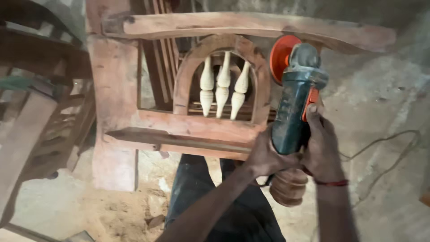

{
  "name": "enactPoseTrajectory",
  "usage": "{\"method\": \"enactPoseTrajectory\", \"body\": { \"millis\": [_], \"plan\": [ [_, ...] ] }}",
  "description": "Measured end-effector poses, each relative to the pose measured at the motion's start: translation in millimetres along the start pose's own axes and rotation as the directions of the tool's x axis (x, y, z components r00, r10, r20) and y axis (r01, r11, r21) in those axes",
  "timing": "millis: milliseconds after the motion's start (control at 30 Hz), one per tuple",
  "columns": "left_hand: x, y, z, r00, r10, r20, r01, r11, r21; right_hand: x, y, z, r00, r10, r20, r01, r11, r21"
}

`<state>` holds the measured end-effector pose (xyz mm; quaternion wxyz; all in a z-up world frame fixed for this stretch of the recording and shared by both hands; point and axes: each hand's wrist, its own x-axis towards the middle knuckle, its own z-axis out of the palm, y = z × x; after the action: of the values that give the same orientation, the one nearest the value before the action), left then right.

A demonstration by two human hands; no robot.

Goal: The person sands a wooden bench, first using a power sander on the armrests and decorative back slats, then finishing the details by hand with sandpaper.

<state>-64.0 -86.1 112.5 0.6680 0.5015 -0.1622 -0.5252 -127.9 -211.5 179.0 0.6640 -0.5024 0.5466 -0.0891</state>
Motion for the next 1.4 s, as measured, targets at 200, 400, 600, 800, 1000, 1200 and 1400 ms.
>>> {"method": "enactPoseTrajectory", "body": {
  "millis": [200, 400, 600, 800, 1000, 1200, 1400],
  "plan": [
    [-20.8, -2.3, 29.2, 0.997, -0.073, 0.010, 0.073, 0.997, -0.010, 5.9, -32.8, 16.5, 1.000, 0.011, 0.025, -0.007, 0.990, -0.139],
    [-22.3, -49.7, 77.2, 0.996, -0.087, -0.026, 0.084, 0.991, -0.104, 14.5, -18.8, -25.2, 0.979, -0.131, 0.159, 0.206, 0.655, -0.727],
    [3.0, -120.4, 147.9, 0.979, 0.033, -0.202, -0.108, 0.921, -0.375, 33.3, 7.6, -70.0, 0.948, -0.089, 0.304, 0.317, 0.264, -0.911],
    [13.0, -167.9, 195.0, 0.941, -0.034, -0.336, -0.162, 0.827, -0.538, 53.9, 21.8, -87.9, 0.913, 0.093, 0.397, 0.376, 0.181, -0.909],
    [17.8, -205.3, 197.4, 0.918, -0.032, -0.396, -0.221, 0.786, -0.577, 63.7, 32.5, -78.6, 0.891, 0.243, 0.383, 0.376, 0.075, -0.924],
    [34.3, -208.7, 187.6, 0.937, -0.241, -0.251, -0.043, 0.637, -0.770, 73.1, 31.2, -71.7, 0.859, 0.186, 0.476, 0.460, 0.127, -0.879],
    [32.1, -211.7, 214.7, 0.923, -0.129, -0.361, -0.144, 0.757, -0.637, 72.5, 22.1, -92.8, 0.859, 0.173, 0.481, 0.470, 0.103, -0.876]
  ]
}}
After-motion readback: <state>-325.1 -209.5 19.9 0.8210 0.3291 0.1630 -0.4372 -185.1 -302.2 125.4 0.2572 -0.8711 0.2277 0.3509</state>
